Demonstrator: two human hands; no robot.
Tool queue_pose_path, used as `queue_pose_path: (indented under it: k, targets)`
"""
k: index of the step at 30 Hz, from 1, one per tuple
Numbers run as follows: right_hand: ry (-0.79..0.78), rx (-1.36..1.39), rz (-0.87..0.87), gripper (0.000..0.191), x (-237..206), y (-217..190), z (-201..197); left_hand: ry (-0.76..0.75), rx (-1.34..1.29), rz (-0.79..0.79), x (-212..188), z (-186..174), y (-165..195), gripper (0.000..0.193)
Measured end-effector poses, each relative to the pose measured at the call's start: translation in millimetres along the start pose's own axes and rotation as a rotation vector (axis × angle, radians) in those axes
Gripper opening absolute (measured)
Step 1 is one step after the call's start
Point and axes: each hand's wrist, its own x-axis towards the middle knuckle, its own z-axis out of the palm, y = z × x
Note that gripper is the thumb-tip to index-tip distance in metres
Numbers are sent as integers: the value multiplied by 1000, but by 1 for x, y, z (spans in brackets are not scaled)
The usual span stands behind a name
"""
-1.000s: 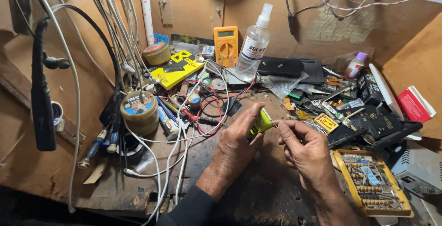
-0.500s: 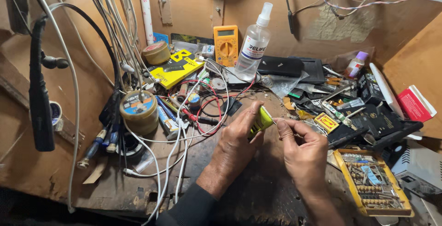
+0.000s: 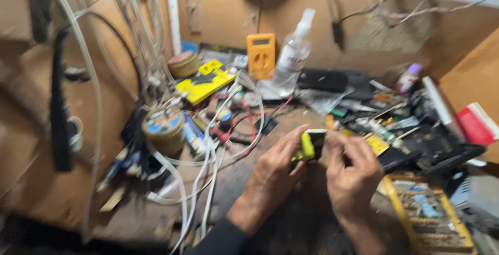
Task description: The person disassembles a yellow-cased feature phone on a cluttered workbench, prying open the housing and removing the battery and internal board. They then use a soldering iron and tweezers to work on a small circuit board, handling components and tools across the bench.
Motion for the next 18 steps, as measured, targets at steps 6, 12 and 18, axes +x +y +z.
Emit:
queue_pose_path:
  k: [6,12,18]
  targets:
    - [-122,128,165,14,2,16,-8,2,-42,-152,13,-10,-1,71]
    - [-207,140,302,22,-5,41,-2,20,-367,-325,16,-16,-1,62]
    - [-367,243,384,28,-24,57,10,75,-403,-435,15,-11,-5,59]
